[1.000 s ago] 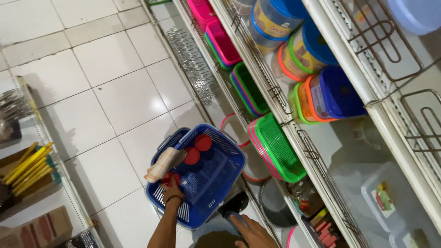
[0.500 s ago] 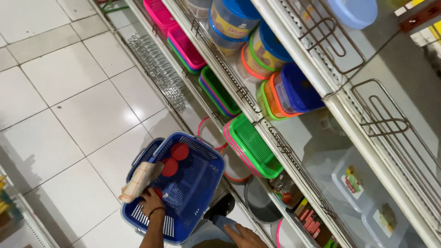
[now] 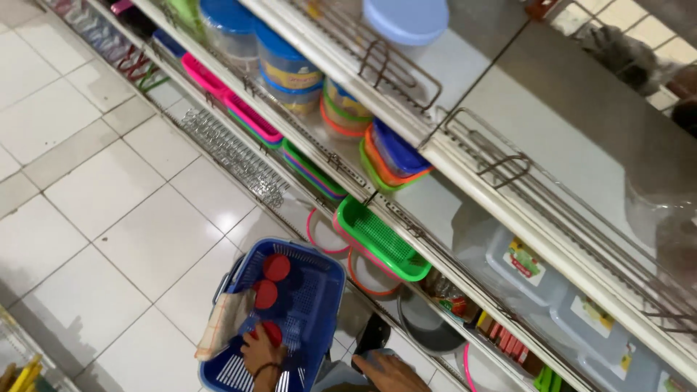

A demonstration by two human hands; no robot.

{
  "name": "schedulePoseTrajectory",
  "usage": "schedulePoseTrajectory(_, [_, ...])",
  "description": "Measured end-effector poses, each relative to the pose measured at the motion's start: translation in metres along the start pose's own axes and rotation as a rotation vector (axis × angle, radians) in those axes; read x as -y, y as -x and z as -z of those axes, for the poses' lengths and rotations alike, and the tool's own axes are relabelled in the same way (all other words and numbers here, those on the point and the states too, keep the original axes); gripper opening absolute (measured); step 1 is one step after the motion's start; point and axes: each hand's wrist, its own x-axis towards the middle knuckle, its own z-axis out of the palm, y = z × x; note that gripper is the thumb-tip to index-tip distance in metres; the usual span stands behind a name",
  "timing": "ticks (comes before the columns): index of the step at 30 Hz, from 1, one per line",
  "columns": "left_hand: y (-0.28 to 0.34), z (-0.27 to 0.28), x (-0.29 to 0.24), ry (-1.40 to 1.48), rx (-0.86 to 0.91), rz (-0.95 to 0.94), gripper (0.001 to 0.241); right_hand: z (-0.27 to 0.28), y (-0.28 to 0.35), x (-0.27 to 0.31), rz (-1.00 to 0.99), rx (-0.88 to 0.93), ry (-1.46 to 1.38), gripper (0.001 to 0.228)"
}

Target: The person takes plastic containers with red lids out of a blue basket on the floor and places them in rows on a store shelf, pressing them into line with both hands. They then pick up a clear lidded container and a wrapped item from the basket.

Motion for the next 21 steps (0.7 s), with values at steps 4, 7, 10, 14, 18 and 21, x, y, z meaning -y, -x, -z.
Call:
schedulePoseTrajectory(4, [0.006, 0.009, -0.031, 0.012, -0.12, -0.1, 0.124, -0.024, -0.031, -0.054, 0.177, -0.252, 0.112, 0.053])
schedulePoseTrajectory(7, [0.013, 0.022, -0.061, 0.143, -0.346, -0.231, 0.121, -0.011, -0.023, -0.051, 0.111, -0.383, 0.14, 0.046])
schedulePoseTrajectory(10, [0.02, 0.063, -0.11, 0.386, -0.548, -0.419, 0.114, 0.016, -0.011, -0.055, 0.091, -0.546, 0.15, 0.047])
schedulePoseTrajectory(14, [0.067, 0.175, -0.18, 0.609, -0.624, -0.7, 0.108, 0.042, 0.013, -0.074, 0.273, -0.842, 0.172, 0.043])
schedulePoseTrajectory(18, [0.141, 0.286, -0.235, 0.818, -0.722, -0.927, 0.099, 0.088, 0.06, -0.086, 0.401, -1.053, 0.204, 0.041])
schedulePoseTrajectory(21, [0.147, 0.299, -0.243, 0.969, -0.667, -1.139, 0.089, 0.109, 0.11, -0.109, 0.448, -1.263, 0.128, 0.036])
